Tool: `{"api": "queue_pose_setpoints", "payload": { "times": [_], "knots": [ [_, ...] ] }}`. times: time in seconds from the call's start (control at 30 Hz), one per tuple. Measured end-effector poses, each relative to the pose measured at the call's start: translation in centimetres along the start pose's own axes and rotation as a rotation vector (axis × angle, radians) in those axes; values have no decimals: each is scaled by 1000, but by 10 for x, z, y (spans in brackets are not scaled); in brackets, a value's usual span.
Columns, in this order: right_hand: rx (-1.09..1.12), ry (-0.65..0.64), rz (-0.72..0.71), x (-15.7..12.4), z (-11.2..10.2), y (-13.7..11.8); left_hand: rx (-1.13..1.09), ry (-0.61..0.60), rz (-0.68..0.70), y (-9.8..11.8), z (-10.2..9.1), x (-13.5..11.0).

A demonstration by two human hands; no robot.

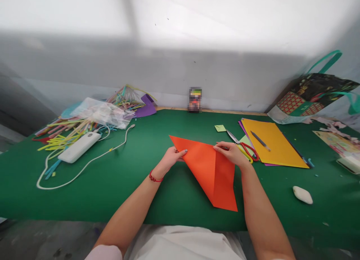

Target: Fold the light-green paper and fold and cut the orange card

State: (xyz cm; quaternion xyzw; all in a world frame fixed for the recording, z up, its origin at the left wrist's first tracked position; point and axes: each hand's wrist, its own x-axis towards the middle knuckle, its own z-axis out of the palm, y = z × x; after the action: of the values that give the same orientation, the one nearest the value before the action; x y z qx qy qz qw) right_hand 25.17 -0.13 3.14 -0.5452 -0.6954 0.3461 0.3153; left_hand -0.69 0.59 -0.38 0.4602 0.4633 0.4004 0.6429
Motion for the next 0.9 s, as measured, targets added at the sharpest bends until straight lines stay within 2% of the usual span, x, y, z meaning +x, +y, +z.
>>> {"api": "queue_pose_setpoints", "payload": {
  "times": [0.1, 0.23, 0.33, 0.5, 0.67, 0.77, 0.9],
  "knots": [
    [15, 10, -4, -1, 0, -1, 47, 53, 71, 0, 0, 1],
    [27, 12, -3, -1, 0, 0, 46, 55, 83, 0, 0, 2],
    [30, 11, -3, -1, -1, 1, 47, 13, 68, 3, -1, 0],
    [43, 35, -6, -3, -5, 3, 22, -127, 34, 9, -6, -6],
    [77, 26, 21, -4, -7, 2, -32, -136, -63, 13, -6, -8],
    [79, -4, 21, -4, -6, 0, -52, -107, -55, 15, -6, -7],
    [71, -35, -3, -4, -4, -2, -46, 25, 48, 13, -10, -2]
  ]
}}
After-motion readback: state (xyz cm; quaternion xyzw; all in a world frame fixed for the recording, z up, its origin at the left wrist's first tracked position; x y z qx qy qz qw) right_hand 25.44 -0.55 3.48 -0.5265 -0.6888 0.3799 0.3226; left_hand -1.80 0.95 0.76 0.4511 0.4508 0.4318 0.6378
